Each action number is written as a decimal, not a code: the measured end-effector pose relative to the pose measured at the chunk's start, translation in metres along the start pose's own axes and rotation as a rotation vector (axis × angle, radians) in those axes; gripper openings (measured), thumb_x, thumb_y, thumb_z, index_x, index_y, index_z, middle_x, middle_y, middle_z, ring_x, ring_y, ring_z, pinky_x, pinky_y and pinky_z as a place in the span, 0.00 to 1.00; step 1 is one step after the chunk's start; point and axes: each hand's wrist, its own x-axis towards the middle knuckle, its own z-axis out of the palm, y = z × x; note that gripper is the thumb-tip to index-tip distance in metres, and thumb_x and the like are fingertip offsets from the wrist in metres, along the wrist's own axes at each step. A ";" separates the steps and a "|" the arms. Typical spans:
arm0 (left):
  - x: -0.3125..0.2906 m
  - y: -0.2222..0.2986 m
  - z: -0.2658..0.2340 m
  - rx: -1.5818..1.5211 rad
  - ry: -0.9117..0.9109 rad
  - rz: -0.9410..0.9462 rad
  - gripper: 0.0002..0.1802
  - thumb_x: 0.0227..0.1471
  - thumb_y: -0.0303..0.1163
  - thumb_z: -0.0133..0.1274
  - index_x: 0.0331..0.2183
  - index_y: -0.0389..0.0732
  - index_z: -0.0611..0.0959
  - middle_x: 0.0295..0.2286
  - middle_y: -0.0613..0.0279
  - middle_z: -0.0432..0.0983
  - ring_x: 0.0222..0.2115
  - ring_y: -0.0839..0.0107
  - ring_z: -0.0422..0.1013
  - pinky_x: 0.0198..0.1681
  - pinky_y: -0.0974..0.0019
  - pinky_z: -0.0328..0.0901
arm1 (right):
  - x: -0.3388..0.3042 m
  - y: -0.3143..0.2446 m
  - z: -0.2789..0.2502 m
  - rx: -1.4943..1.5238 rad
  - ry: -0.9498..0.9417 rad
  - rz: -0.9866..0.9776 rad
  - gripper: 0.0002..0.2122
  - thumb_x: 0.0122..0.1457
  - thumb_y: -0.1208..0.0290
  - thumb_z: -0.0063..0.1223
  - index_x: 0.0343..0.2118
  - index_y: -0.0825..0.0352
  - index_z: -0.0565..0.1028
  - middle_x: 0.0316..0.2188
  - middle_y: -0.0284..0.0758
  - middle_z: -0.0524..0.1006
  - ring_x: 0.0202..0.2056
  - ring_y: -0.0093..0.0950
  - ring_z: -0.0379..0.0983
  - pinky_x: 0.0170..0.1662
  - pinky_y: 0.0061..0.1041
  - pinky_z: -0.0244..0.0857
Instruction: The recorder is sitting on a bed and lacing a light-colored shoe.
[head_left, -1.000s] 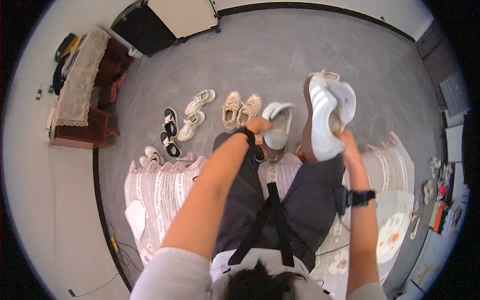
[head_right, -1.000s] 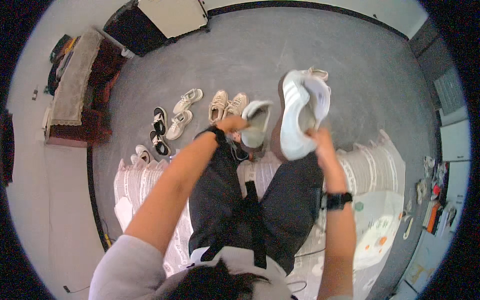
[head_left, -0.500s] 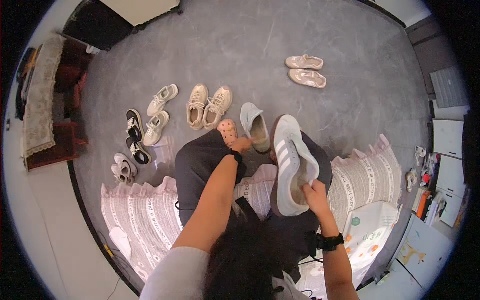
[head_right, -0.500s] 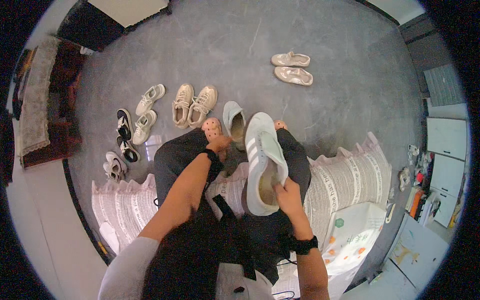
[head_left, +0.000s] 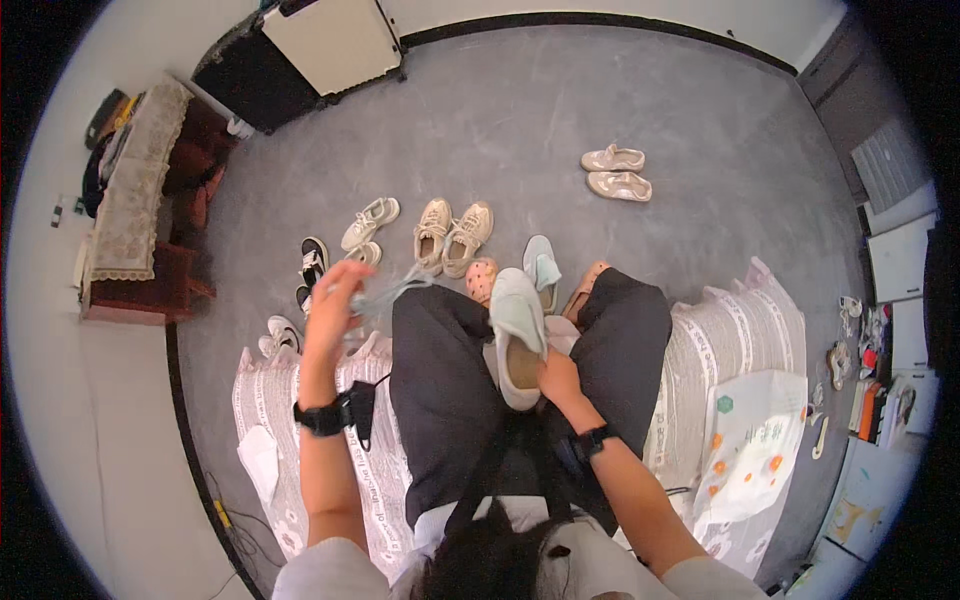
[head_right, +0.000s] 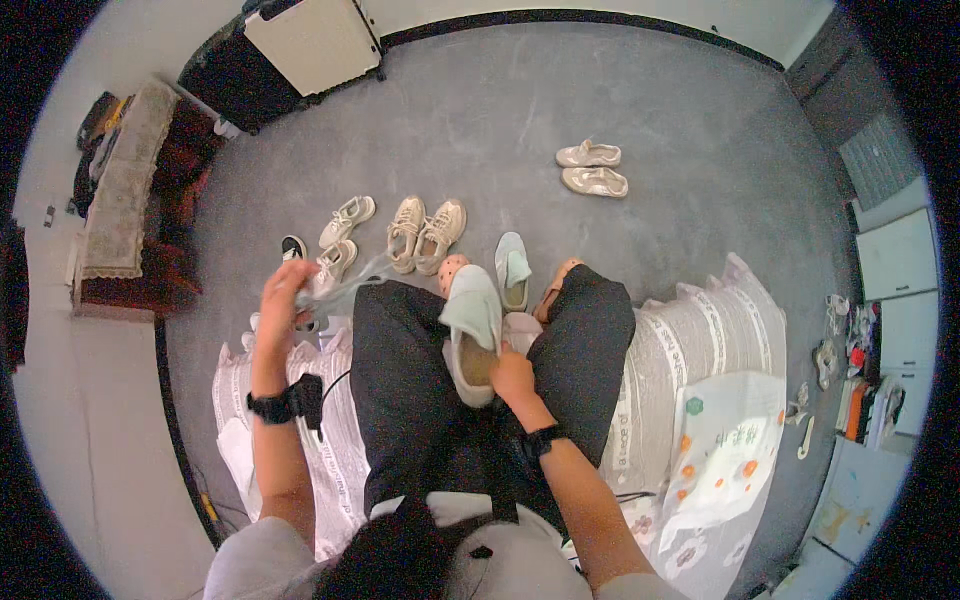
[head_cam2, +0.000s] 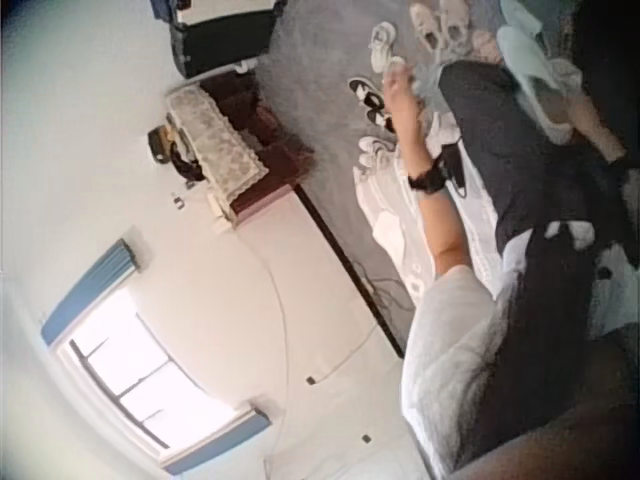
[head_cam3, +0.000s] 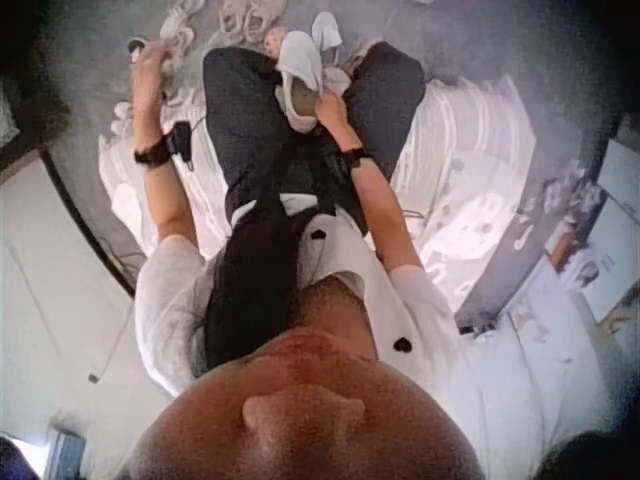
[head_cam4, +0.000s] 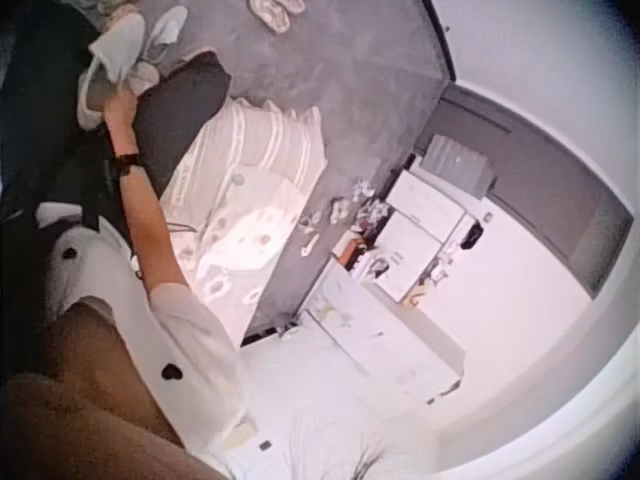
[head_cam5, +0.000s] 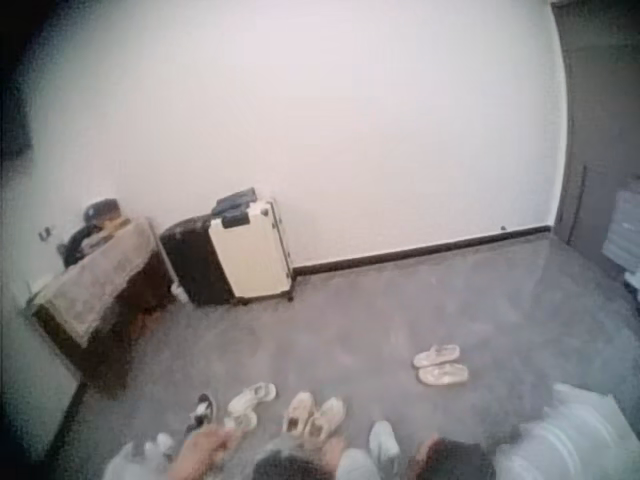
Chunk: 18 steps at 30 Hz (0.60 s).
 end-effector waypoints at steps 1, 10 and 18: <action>-0.016 -0.003 -0.019 -0.073 -0.007 0.000 0.09 0.47 0.38 0.42 0.25 0.47 0.75 0.19 0.74 0.61 0.14 0.86 0.54 0.13 0.82 0.47 | 0.000 -0.007 0.000 -0.044 -0.004 -0.020 0.11 0.45 0.71 0.40 0.30 0.72 0.67 0.24 0.52 0.70 0.29 0.48 0.67 0.34 0.40 0.60; -0.094 -0.047 -0.061 -0.268 0.002 -0.029 0.10 0.48 0.38 0.42 0.24 0.44 0.74 0.17 0.75 0.59 0.12 0.88 0.53 0.11 0.82 0.45 | -0.040 -0.006 0.004 -0.182 -0.123 -0.130 0.12 0.45 0.73 0.41 0.32 0.75 0.65 0.21 0.52 0.70 0.26 0.48 0.67 0.32 0.41 0.61; -0.089 -0.031 -0.070 0.163 -0.157 0.252 0.11 0.48 0.36 0.42 0.25 0.40 0.75 0.16 0.74 0.62 0.18 0.84 0.56 0.23 0.80 0.51 | -0.057 -0.002 0.007 -0.310 -0.129 -0.156 0.14 0.45 0.73 0.41 0.34 0.77 0.64 0.20 0.52 0.70 0.25 0.46 0.68 0.31 0.39 0.62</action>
